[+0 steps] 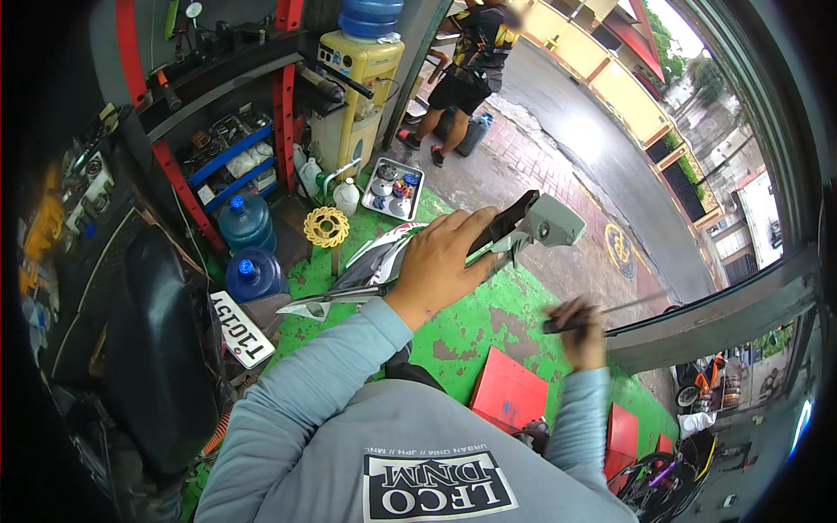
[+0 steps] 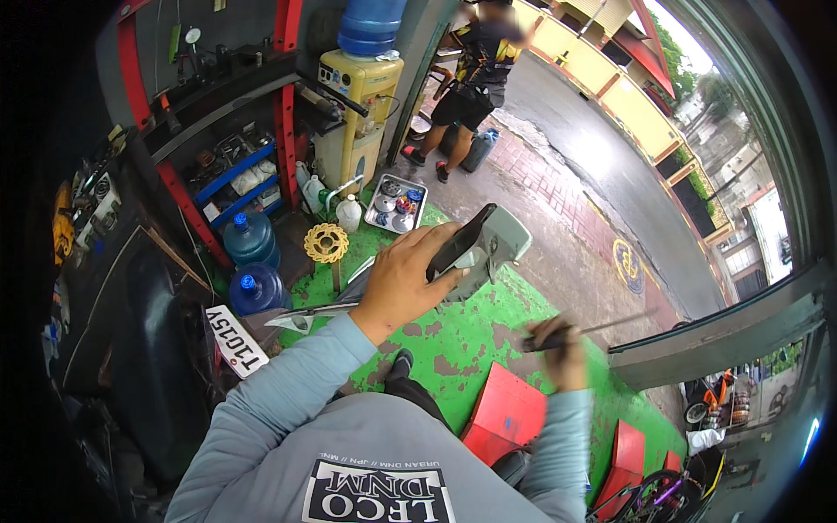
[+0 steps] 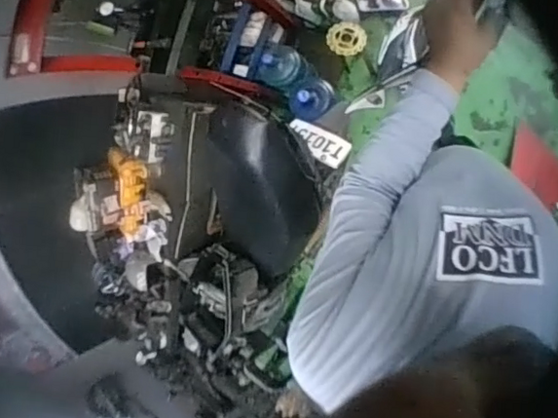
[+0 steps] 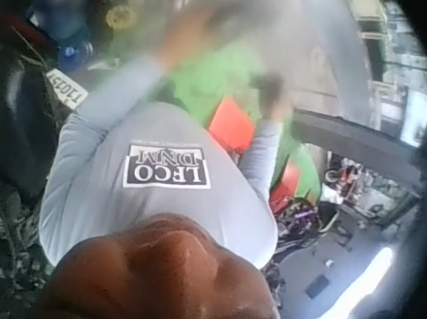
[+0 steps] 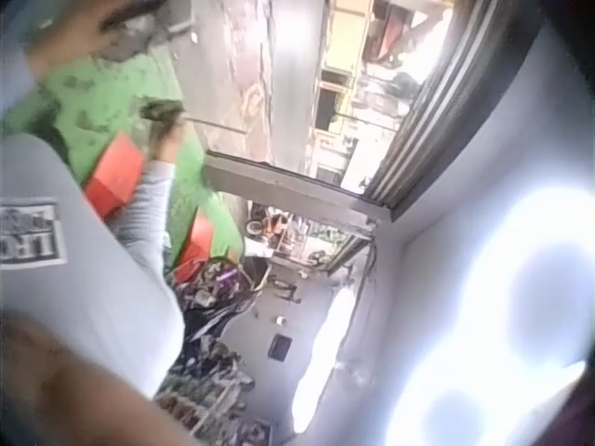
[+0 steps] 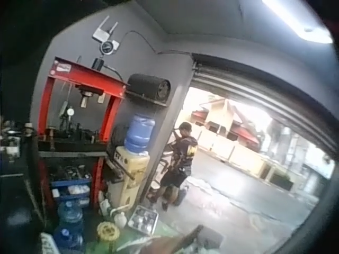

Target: Removing screws and plastic fairing panels from a motorcycle.

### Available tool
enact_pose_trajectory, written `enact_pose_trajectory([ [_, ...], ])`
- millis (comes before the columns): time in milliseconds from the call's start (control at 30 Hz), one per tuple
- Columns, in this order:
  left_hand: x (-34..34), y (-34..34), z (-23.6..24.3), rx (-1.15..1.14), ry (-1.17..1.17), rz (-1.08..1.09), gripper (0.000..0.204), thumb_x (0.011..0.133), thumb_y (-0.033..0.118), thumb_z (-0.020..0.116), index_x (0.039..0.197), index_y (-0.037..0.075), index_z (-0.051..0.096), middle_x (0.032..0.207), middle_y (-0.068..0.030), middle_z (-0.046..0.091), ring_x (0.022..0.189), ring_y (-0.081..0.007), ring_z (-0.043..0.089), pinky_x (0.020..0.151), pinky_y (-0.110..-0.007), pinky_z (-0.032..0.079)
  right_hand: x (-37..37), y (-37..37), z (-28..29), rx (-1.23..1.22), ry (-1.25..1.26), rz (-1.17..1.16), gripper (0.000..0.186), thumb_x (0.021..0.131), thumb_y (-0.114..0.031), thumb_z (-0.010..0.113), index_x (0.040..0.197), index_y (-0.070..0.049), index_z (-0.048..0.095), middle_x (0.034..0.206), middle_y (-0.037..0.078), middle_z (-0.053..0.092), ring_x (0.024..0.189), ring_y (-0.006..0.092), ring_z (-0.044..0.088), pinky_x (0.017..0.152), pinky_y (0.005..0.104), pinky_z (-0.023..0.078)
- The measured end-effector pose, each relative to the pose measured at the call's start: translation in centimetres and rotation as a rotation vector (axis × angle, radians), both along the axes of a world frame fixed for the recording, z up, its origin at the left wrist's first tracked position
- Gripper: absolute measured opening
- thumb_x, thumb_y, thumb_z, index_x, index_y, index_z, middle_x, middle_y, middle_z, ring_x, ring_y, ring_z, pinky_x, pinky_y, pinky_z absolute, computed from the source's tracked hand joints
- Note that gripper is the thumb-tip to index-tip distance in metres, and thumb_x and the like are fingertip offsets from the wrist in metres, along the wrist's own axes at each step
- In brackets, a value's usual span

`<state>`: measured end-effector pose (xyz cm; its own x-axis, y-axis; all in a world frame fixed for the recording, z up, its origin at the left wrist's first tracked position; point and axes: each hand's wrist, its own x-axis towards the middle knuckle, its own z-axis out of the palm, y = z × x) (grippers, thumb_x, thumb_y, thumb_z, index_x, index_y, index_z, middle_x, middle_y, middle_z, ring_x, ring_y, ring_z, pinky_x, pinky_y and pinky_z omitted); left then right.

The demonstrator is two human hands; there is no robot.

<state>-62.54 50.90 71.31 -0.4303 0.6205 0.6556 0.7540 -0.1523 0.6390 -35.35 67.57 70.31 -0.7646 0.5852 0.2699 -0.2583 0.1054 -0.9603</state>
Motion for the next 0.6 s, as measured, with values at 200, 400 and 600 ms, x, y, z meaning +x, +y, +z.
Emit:
enact_pose_trajectory([
  [200, 0.3, 1.3, 0.0, 0.086, -0.174, -0.121, 0.057, 0.083, 0.02, 0.079, 0.131, 0.002, 0.055, 0.114, -0.0185, 0.066, 0.103, -0.0354, 0.068, 0.089, -0.041, 0.054, 1.3, -9.7, -10.2, -0.48, -0.151, -0.275, 0.056, 0.095, -0.068, 0.05, 0.092, -0.012, 0.046, 0.063, 0.003, 0.042, 0.052, 0.0188, 0.046, 0.053, 0.0386, 0.048],
  [400, 1.3, 1.7, 1.2, 0.115, -0.232, -0.172, 0.054, 0.082, 0.018, 0.08, 0.127, 0.002, 0.057, 0.108, -0.0184, 0.069, 0.094, -0.0312, 0.072, 0.081, -0.039, 0.056, 2.6, -12.1, -3.9, -0.341, -0.087, -0.157, 0.038, 0.088, -0.009, 0.051, 0.124, -0.009, 0.039, 0.089, 0.011, 0.052, 0.074, 0.02, 0.057, 0.07, 0.0387, 0.052],
  [600, 3.7, 0.9, 2.8, 0.134, -0.01, -0.118, 0.054, 0.079, 0.022, 0.079, 0.129, 0.01, 0.06, 0.099, -0.0141, 0.068, 0.084, -0.0372, 0.069, 0.072, -0.045, 0.055, 3.4, -15.3, -3.0, -0.025, -0.234, -0.258, 0.043, 0.096, 0.0, 0.046, 0.137, -0.006, 0.036, 0.099, 0.014, 0.058, 0.076, 0.0194, 0.061, 0.069, 0.0339, 0.053],
])
